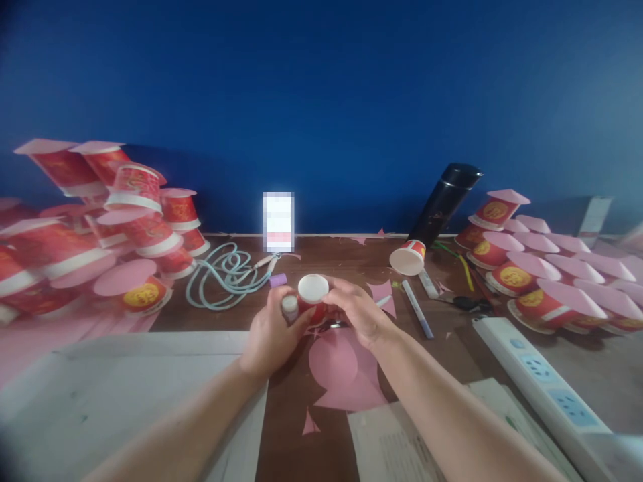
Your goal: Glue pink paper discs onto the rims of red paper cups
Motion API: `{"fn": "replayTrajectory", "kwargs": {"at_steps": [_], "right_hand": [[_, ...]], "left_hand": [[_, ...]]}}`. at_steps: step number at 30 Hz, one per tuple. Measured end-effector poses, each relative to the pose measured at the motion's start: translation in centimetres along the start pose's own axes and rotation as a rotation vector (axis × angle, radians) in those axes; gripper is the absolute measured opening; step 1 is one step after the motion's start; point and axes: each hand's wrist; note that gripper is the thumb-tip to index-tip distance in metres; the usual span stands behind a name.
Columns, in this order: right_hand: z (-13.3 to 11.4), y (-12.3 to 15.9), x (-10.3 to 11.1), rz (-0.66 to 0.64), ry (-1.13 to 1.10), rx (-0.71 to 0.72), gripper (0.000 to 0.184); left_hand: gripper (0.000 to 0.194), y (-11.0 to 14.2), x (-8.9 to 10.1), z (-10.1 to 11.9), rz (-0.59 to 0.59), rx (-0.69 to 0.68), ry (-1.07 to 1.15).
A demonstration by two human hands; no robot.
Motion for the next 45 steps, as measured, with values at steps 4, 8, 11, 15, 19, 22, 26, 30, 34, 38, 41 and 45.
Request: {"fn": "replayTrajectory", "kwargs": {"at_steps": [4,8,11,15,19,22,26,30,34,38,41,45], "right_hand": [[-0.3,0.1,-0.1,0.017,0.083,0.022,0.045],[-0.6,0.3,0.1,0.124,0.400,0.160,0.043],[-0.6,0.8,0.2,0.326,0.774,0.350,0.046],[-0.6,1.3,-0.3,0.496,1.199,0.645,0.037],[-0.6,1.4,-0.7,0.504,1.434,0.786,0.019],[-0.6,1.3,-0.7,0.528,1.510,0.800,0.022],[-0.5,1.3,-0.6,0.552,1.571,0.792,0.027],[-0.5,1.4,-0.6,0.558,1.604,0.779,0.029],[-0.5,1.3,-0.4,0.568,1.593,0.732,0.028],[-0.6,1.3,0.0,0.569,1.529,0.702,0.028],[-0.7,1.3,0.3,0.585,1.487,0.722,0.027],[-0.9,1.3,0.5,0.603,1.471,0.745,0.025]], "left_hand": [[0.058,-0.5,0.3,-0.1,-0.082,0.028,0.193],[0.047,-0.8,0.5,0.0,-0.151,0.015,0.290],[0.051,-0.8,0.5,0.1,-0.094,0.059,0.241],[0.050,-0.7,0.2,0.1,-0.042,0.054,0.163],[0.049,-0.7,0.1,0.0,-0.036,0.045,0.105],[0.048,-0.7,0.0,0.0,-0.025,0.037,0.058],[0.046,-0.5,-0.1,0.0,-0.011,0.006,-0.010],[0.046,-0.3,-0.1,-0.1,-0.001,-0.014,-0.082],[0.046,0.0,0.2,0.1,-0.006,-0.021,-0.092],[0.050,0.0,0.7,0.3,0.009,0.023,-0.040],[0.072,-0.3,0.9,0.4,0.004,0.070,0.032],[0.091,-0.9,0.9,0.4,-0.108,0.115,0.151]]}}
Point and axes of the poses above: each hand's wrist, its own y-axis away from the middle knuckle, its own x-axis out of the back of the hand, z = x × y, and after that the axes turned 3 degrees about y, right-handed
